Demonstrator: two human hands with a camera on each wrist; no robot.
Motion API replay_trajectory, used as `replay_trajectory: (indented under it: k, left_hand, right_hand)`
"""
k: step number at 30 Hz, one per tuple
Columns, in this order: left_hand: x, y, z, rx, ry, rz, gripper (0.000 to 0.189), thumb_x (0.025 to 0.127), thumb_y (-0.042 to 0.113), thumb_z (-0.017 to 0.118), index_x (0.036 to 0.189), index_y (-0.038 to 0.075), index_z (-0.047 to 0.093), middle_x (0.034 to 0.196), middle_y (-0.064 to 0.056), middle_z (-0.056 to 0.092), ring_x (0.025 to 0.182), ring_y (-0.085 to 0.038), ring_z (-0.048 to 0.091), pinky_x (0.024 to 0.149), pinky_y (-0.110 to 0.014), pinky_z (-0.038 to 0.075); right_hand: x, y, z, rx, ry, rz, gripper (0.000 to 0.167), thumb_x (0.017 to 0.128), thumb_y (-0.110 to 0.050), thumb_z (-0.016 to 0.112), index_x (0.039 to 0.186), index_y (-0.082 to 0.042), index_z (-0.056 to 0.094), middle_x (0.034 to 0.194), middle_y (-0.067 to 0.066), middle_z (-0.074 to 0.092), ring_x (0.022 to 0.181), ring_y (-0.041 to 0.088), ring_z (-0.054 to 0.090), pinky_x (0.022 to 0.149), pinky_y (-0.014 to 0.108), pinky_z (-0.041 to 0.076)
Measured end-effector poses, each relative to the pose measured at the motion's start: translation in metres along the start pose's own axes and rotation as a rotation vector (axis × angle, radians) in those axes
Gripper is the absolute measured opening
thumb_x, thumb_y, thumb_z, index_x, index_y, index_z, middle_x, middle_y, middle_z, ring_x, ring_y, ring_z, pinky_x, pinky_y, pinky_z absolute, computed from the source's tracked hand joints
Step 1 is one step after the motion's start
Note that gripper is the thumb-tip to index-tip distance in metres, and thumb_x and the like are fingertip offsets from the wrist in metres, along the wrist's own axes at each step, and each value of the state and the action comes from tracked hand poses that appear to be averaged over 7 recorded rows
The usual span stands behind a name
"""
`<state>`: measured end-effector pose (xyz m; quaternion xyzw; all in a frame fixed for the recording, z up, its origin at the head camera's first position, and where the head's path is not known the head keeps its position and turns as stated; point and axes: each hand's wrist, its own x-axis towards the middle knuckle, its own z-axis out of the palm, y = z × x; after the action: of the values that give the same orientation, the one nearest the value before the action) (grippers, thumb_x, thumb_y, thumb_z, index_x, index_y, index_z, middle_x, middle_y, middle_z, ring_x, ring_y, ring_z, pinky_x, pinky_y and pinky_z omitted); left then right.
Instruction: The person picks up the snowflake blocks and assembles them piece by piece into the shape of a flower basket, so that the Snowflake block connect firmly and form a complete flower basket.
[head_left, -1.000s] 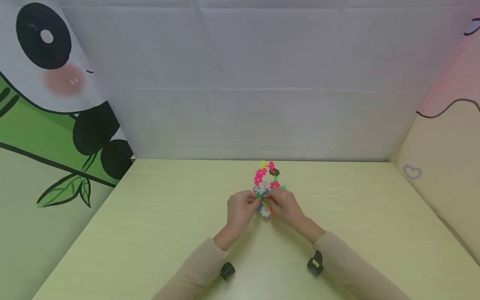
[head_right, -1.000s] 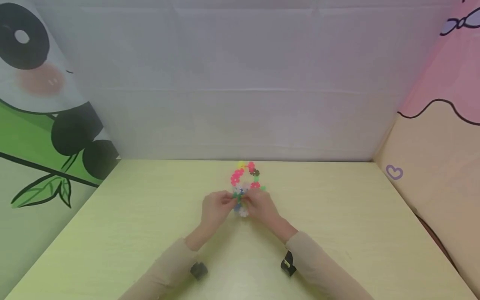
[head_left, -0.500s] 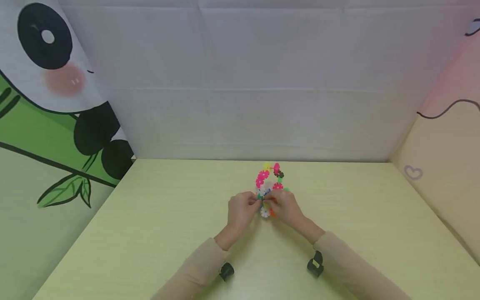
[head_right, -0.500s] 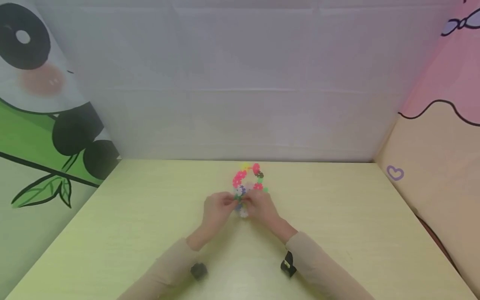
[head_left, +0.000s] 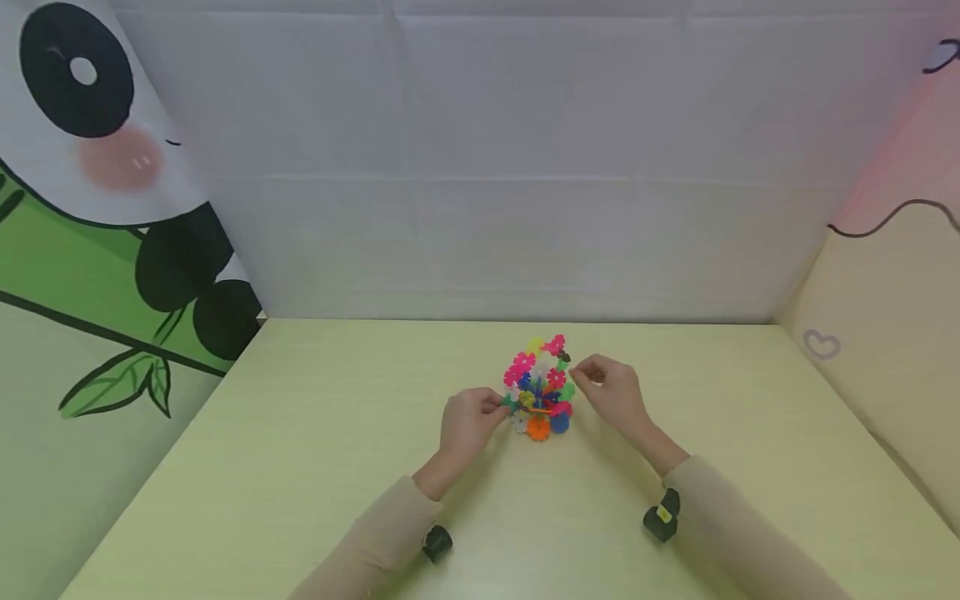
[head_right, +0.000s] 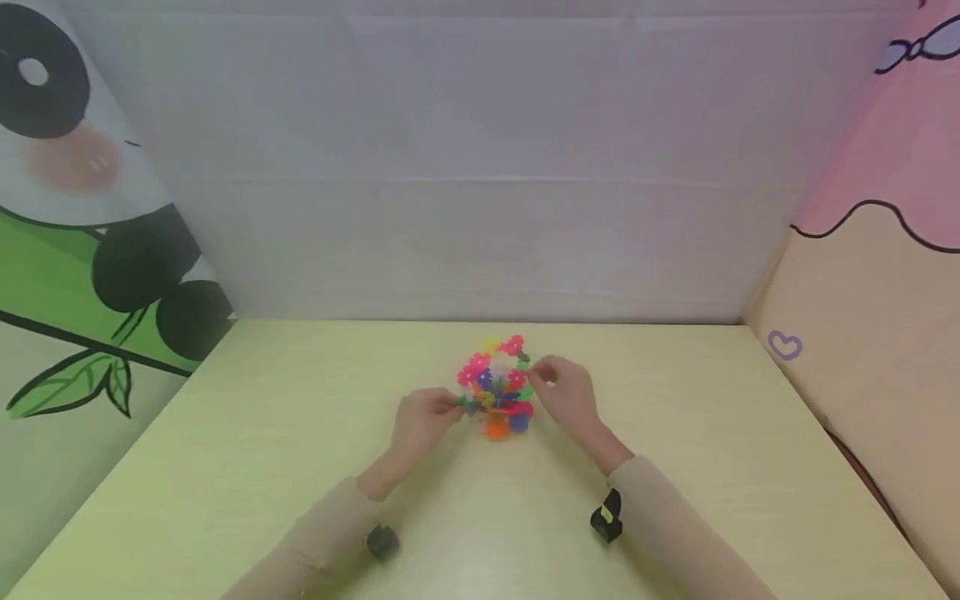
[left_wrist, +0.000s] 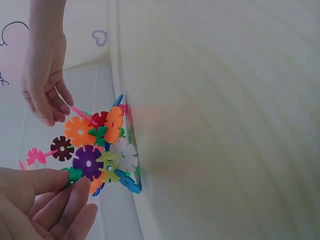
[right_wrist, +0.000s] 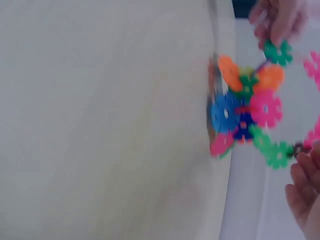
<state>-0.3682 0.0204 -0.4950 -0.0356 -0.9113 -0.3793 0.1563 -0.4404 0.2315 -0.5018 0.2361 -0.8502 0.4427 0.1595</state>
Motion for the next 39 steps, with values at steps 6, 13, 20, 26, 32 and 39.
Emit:
replay_trajectory:
  k: [6,13,20,26,32,39]
  left_hand:
    - [0.001,0.0,-0.003,0.005,-0.002,-0.021,0.011,0.087,0.012,0.072,0.088,0.002,0.076,0.088,-0.013,0.078,0.082,-0.027,0.076,0.071,-0.036,0.062]
    - [0.006,-0.011,-0.009,-0.001,-0.015,-0.017,0.013,0.089,0.01,0.07,0.095,0.0,0.077,0.091,-0.014,0.078,0.084,-0.027,0.076,0.072,-0.036,0.062]
    - [0.011,-0.019,-0.02,-0.044,-0.016,0.009,0.015,0.089,0.007,0.07,0.099,-0.002,0.077,0.092,-0.018,0.077,0.086,-0.03,0.076,0.068,-0.031,0.061]
    - [0.013,-0.018,-0.022,-0.03,-0.035,0.029,0.014,0.088,0.005,0.07,0.098,-0.003,0.077,0.094,-0.019,0.077,0.083,-0.03,0.075,0.052,-0.015,0.043]
    - [0.014,-0.022,-0.02,0.008,-0.057,0.039,0.019,0.091,0.006,0.067,0.105,-0.003,0.075,0.093,-0.017,0.077,0.08,-0.028,0.075,0.05,-0.015,0.042]
    - [0.019,-0.026,-0.018,-0.018,-0.046,0.027,0.015,0.09,0.007,0.068,0.099,-0.003,0.076,0.09,-0.017,0.077,0.077,-0.028,0.075,0.054,-0.017,0.049]
  right_hand:
    - [0.02,0.022,-0.007,0.059,-0.137,0.074,0.034,0.098,-0.005,0.056,0.129,0.01,0.056,0.121,0.029,0.065,0.11,0.042,0.064,0.094,0.052,0.055]
    - [0.018,0.027,-0.007,0.081,-0.187,0.105,0.017,0.096,-0.005,0.06,0.107,0.006,0.066,0.105,0.024,0.072,0.1,0.039,0.068,0.085,0.049,0.058]
    - [0.007,0.021,-0.009,0.071,-0.225,0.07,0.013,0.093,-0.002,0.064,0.1,0.006,0.07,0.098,0.021,0.074,0.091,0.033,0.071,0.083,0.043,0.061]
    - [0.003,0.016,-0.007,0.012,-0.21,0.047,0.01,0.091,0.0,0.064,0.097,0.005,0.071,0.095,0.02,0.074,0.088,0.031,0.071,0.081,0.043,0.061]
    - [-0.001,0.016,-0.01,-0.012,-0.21,0.029,0.009,0.092,-0.001,0.064,0.097,0.004,0.069,0.093,0.018,0.074,0.088,0.03,0.071,0.08,0.043,0.061]
    - [-0.006,0.02,-0.01,0.01,-0.178,0.057,0.01,0.092,-0.003,0.065,0.099,0.002,0.069,0.094,0.017,0.074,0.087,0.03,0.07,0.075,0.037,0.06]
